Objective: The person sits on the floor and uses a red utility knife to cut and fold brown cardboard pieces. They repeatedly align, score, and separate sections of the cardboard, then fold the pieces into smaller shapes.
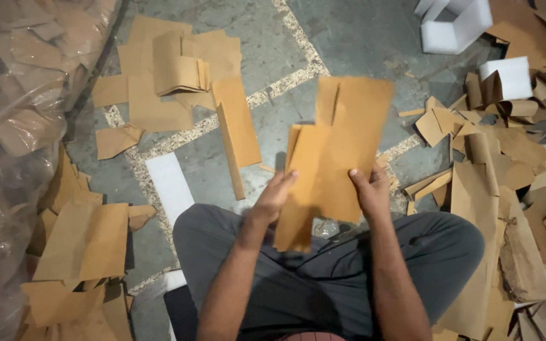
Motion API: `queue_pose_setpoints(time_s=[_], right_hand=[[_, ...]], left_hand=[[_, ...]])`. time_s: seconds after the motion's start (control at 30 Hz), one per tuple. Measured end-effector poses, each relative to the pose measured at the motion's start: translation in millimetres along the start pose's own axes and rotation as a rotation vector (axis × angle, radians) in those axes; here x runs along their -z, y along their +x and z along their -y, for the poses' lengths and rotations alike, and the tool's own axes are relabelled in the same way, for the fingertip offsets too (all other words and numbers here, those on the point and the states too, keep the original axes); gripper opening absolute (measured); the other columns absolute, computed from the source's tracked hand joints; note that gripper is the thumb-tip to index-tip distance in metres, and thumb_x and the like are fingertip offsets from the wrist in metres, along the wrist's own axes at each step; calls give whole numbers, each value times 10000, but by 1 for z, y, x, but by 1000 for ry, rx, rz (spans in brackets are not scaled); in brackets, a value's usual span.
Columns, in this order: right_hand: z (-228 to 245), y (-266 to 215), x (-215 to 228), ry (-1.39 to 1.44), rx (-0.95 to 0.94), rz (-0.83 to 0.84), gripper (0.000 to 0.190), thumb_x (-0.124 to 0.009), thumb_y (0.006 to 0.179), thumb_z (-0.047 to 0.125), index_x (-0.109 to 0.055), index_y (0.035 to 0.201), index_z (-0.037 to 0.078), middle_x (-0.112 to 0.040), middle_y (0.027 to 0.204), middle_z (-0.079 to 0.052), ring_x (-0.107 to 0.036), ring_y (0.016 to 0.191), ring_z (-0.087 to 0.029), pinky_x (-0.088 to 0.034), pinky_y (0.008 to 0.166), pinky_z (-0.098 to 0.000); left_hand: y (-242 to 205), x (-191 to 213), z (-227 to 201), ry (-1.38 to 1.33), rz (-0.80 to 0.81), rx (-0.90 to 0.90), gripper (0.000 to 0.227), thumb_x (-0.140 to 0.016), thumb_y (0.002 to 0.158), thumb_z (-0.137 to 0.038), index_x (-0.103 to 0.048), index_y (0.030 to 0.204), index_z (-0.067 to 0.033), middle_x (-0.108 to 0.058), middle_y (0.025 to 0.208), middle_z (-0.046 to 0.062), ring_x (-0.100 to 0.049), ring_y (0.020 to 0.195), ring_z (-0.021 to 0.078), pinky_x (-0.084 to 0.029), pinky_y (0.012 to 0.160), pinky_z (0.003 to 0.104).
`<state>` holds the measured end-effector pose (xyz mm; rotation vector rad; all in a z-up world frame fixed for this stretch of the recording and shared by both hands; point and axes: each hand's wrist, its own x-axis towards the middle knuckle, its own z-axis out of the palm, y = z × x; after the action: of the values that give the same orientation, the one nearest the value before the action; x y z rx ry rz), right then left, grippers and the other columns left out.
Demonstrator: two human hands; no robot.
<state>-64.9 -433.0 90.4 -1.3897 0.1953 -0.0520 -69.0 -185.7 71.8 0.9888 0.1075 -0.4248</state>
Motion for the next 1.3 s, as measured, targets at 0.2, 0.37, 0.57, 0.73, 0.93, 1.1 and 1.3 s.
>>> queue_pose_setpoints(time_s=[0.2, 0.37, 0.57, 0.73, 0.93, 1.1, 1.3], right_hand=[[25, -5, 6, -169, -62, 149, 426, -739, 869, 64, -629, 1268, -31, -731, 1106, -113, -707, 940, -173, -594, 818, -314], [9, -8, 15, 44, -274, 207, 450, -787, 822, 51, -632, 1223, -79, -733, 1091, -145, -741, 909, -211, -626, 802, -339], [-5, -16, 8, -81, -203, 187, 501, -783, 843, 97, -626, 1302, -30, -734, 1133, -121, -716, 979, -187, -606, 850, -313], [-2, -17, -5, -72, -107, 60, 567, -694, 877, 121, -496, 1406, 71, -687, 1176, -52, -702, 1015, -149, -585, 898, -292], [5, -12, -3, -90, -16, 88, 350, -601, 980, 47, -587, 1320, -34, -716, 1135, -89, -686, 973, -151, -561, 848, -283], [11, -9, -2, -208, -57, 150, 420, -611, 928, 18, -575, 1343, -30, -703, 1110, -86, -656, 936, -145, -543, 808, -288], [-1, -10, -2, -248, -103, 170, 495, -569, 867, 10, -536, 1361, 0, -713, 1124, -57, -677, 948, -136, -552, 809, -277]], left_hand=[[-13, -18, 3, -162, -92, 80, 348, -624, 982, -253, -642, 1239, -20, -690, 1024, 60, -665, 862, 141, -533, 715, 299], [-28, -22, 2, -86, -155, -7, 315, -656, 947, -165, -640, 1215, -1, -676, 988, 53, -645, 845, 134, -516, 717, 289], [-38, -32, -21, 303, -217, -262, 327, -661, 856, -135, -613, 1156, -15, -704, 896, 62, -644, 751, 130, -521, 666, 308], [-52, -44, -34, 692, -324, -201, 313, -736, 857, -263, -618, 1042, -40, -683, 761, 82, -659, 668, 148, -532, 620, 303], [-51, -43, -12, 414, -203, -337, 354, -770, 914, -241, -551, 1086, -23, -626, 816, 11, -546, 688, 95, -464, 598, 293], [-55, -35, 15, 179, -250, -253, 308, -686, 966, -188, -564, 1196, -24, -618, 951, 20, -559, 810, 72, -490, 703, 251], [-55, -34, 13, 13, -236, -324, 547, -592, 930, -87, -392, 1438, -100, -616, 1114, 46, -591, 935, 94, -503, 813, 256]])
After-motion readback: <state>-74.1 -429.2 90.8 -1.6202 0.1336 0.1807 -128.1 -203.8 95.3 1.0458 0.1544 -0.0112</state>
